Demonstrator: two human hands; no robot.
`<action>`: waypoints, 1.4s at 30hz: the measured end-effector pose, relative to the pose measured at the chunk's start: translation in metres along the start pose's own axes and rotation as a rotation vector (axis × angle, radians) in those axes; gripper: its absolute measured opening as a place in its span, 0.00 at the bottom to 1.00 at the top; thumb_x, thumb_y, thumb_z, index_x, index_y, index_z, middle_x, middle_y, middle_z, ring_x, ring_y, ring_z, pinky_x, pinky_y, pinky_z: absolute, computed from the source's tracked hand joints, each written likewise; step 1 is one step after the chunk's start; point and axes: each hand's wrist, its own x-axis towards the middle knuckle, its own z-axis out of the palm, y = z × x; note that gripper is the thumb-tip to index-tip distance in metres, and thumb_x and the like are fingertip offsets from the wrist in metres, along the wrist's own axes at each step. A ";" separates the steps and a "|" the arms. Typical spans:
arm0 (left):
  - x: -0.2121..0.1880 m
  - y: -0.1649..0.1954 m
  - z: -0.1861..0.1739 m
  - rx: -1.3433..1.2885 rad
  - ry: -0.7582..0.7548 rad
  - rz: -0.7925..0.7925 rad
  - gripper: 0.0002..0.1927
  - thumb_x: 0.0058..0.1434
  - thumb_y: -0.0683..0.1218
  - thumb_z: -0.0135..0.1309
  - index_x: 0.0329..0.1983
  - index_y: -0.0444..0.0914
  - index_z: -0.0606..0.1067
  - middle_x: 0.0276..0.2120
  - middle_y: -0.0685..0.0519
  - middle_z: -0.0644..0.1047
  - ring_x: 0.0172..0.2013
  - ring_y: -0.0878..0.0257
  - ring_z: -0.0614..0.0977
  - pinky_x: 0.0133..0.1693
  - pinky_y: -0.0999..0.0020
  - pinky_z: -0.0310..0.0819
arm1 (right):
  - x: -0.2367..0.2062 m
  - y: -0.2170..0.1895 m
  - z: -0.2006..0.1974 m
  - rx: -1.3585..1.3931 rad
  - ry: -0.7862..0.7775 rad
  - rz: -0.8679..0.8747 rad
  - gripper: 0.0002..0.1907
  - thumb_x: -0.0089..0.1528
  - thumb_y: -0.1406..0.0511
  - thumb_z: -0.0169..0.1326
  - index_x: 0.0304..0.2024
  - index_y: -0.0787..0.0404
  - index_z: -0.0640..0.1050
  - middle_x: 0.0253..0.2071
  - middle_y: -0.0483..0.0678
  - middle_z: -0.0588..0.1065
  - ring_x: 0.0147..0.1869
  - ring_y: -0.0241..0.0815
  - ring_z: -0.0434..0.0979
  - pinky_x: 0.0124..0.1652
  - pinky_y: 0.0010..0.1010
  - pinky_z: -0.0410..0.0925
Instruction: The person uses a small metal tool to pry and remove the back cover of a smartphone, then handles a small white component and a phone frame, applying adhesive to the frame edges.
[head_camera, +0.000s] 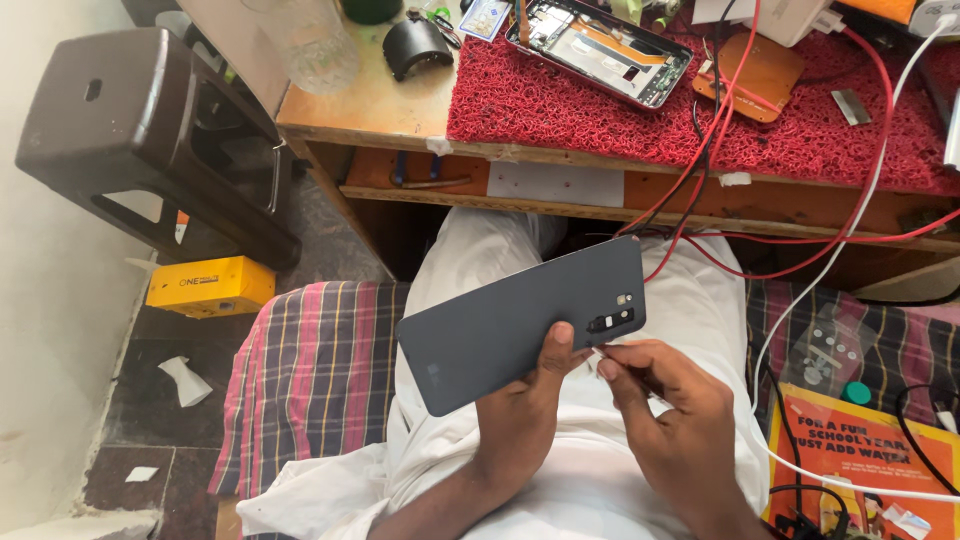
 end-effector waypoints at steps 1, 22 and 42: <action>0.000 0.001 0.000 0.022 0.000 -0.009 0.18 0.71 0.49 0.52 0.50 0.27 0.75 0.43 0.44 0.81 0.45 0.58 0.86 0.52 0.59 0.86 | 0.000 0.000 0.000 0.001 -0.010 0.003 0.06 0.62 0.70 0.60 0.41 0.68 0.81 0.29 0.43 0.79 0.29 0.26 0.75 0.30 0.18 0.69; 0.001 0.013 0.002 -0.063 -0.085 -0.009 0.20 0.74 0.48 0.44 0.55 0.25 0.73 0.47 0.40 0.81 0.48 0.50 0.86 0.53 0.55 0.86 | 0.011 -0.023 -0.022 -0.291 0.151 -0.163 0.08 0.59 0.71 0.63 0.42 0.61 0.83 0.36 0.46 0.81 0.31 0.32 0.77 0.31 0.23 0.67; -0.004 0.007 -0.005 0.061 -0.192 -0.016 0.26 0.76 0.54 0.41 0.57 0.25 0.73 0.47 0.38 0.83 0.50 0.51 0.86 0.57 0.58 0.83 | 0.011 -0.024 -0.022 -0.417 0.123 -0.245 0.09 0.57 0.72 0.63 0.41 0.59 0.84 0.38 0.46 0.81 0.36 0.40 0.81 0.35 0.28 0.72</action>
